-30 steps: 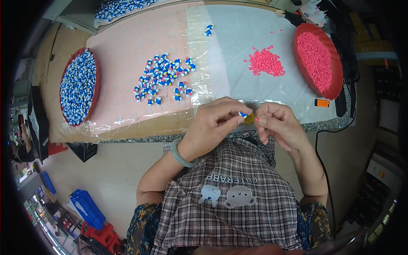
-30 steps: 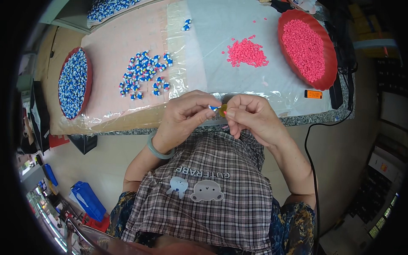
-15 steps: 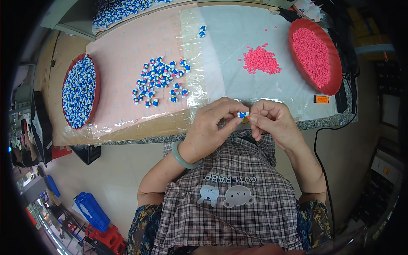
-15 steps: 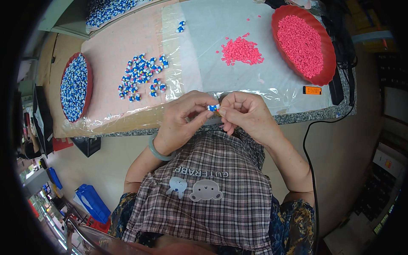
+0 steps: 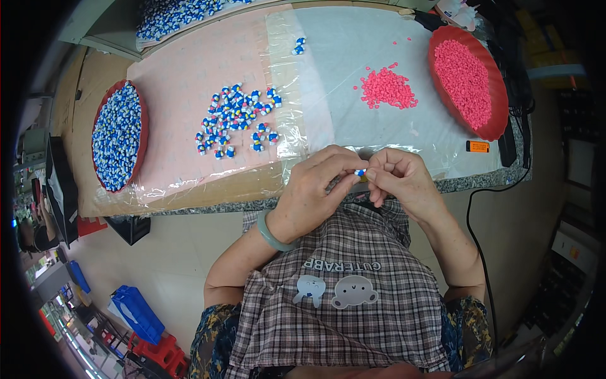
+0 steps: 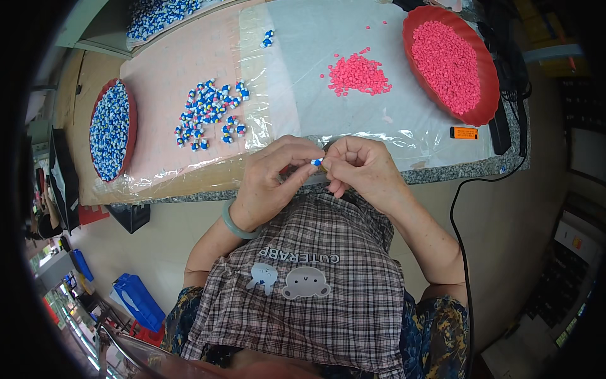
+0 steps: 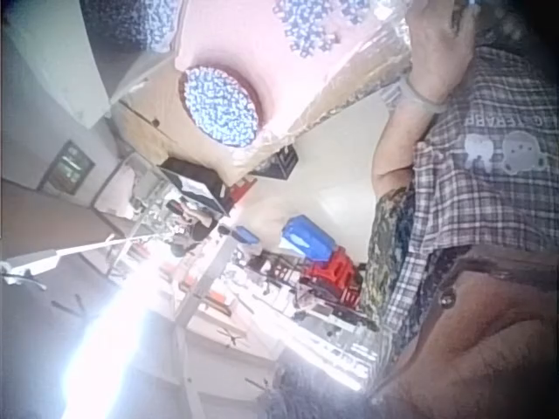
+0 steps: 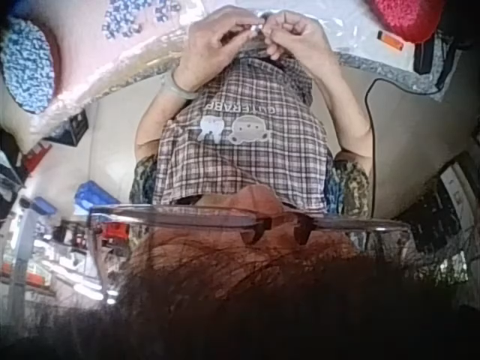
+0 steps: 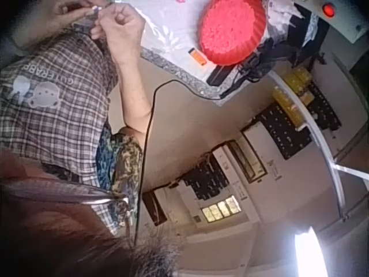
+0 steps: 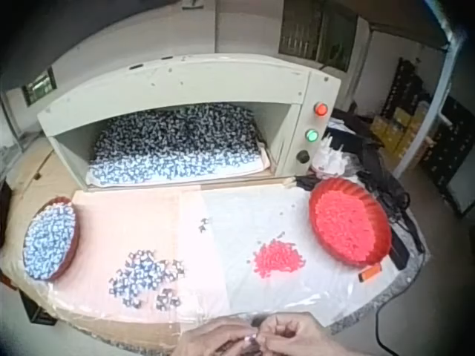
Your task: Manually assembling small plastic toy components by inserting pink parts into blue and white bases at a workbench.
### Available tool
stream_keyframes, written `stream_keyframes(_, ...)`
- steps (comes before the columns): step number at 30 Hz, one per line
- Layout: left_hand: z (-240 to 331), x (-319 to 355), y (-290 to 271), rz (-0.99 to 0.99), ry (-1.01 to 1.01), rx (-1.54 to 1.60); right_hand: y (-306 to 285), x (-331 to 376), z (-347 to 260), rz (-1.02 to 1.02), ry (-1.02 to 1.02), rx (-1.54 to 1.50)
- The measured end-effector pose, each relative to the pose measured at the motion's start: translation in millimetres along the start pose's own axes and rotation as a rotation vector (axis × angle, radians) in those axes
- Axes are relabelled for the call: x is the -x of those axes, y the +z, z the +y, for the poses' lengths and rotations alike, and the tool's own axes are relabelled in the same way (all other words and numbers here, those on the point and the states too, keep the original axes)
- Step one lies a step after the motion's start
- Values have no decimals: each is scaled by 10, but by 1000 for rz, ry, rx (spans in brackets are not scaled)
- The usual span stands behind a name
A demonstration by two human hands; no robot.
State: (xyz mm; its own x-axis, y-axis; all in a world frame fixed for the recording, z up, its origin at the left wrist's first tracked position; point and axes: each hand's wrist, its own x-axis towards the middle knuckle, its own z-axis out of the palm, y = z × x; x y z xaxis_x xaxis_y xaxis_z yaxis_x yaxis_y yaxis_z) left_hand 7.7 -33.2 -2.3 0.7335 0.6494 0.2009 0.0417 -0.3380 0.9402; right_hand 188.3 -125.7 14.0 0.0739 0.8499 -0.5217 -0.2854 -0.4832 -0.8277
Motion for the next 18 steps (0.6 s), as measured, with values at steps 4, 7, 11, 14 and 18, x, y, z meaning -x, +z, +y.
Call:
stream_keyframes(4,-49,32,46,35,38,-45,50,16,75,74,-103,34)
stream_keyframes(7,-64,26,84,90,73,-78,68,-17,148,98,-172,18)
stream_keyframes(11,-61,12,84,126,21,-30,115,-56,157,123,-247,71)
stream_keyframes(14,-88,23,78,130,8,-14,116,-89,165,122,-248,29)
stream_keyframes(18,-54,-8,3,116,-25,30,42,-116,81,43,-236,51)
